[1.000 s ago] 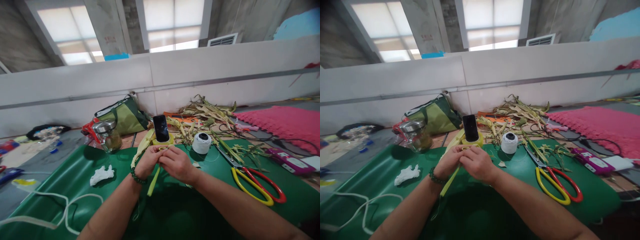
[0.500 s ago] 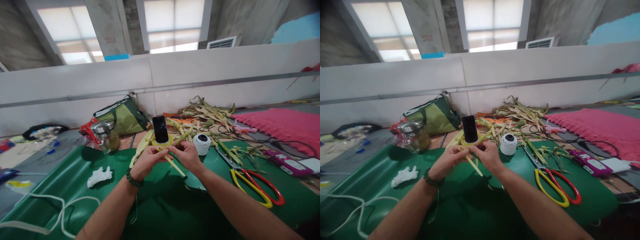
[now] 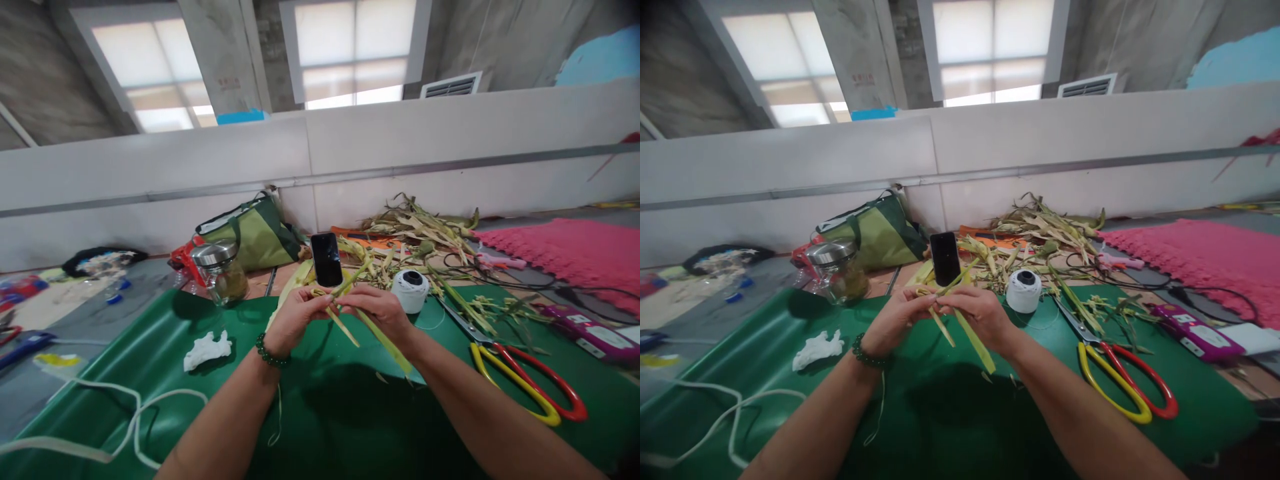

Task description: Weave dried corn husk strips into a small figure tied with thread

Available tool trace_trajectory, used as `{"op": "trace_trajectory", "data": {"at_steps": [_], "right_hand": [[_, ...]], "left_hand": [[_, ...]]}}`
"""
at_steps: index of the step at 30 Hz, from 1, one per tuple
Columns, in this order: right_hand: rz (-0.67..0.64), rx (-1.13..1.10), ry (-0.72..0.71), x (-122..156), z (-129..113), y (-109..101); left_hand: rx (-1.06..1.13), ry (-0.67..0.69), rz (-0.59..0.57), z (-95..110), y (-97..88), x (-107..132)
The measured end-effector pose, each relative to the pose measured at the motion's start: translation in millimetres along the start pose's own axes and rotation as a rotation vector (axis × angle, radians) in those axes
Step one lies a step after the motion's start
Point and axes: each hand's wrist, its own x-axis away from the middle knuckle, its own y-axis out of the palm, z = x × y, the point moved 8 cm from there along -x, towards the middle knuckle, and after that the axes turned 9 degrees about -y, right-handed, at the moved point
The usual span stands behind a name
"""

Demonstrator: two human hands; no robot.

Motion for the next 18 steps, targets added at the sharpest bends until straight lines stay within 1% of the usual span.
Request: {"op": "trace_trajectory", "data": {"at_steps": [3, 5, 7, 9, 11, 12, 15, 18], "right_hand": [[0.033, -0.183, 0.222, 3.1, 15.8, 5.6], [0.059, -0.352, 0.396, 9.4, 26.9, 13.9], [0.112, -0.462, 0.546, 16.9, 35.7, 20.2], [0.159, -0.463, 0.635, 21.9, 40.6, 21.6], [0.175, -0.384, 0.664, 23.0, 41.7, 19.1], [0.176, -0.325, 0.656, 22.0, 41.0, 16.6], [0.161, -0.139, 0.584, 16.7, 36.3, 9.3], [0.118, -0.033, 0.557, 17.1, 34.4, 9.3]], "left_hand": [[-0.180, 0.135, 0.039, 8.9, 5.2, 3.1], [-0.230, 0.204, 0.031, 12.3, 10.3, 5.1], [-0.246, 0.228, 0.003, 12.2, 14.9, 6.1], [-0.246, 0.217, -0.024, 10.0, 17.4, 5.7], [-0.224, 0.194, -0.010, 7.7, 15.3, 4.3], [-0.205, 0.178, 0.004, 6.5, 13.4, 3.3], [-0.136, 0.124, 0.037, 2.6, 9.1, 1.1], [-0.112, 0.106, 0.026, 0.9, 11.0, 1.3]]}}
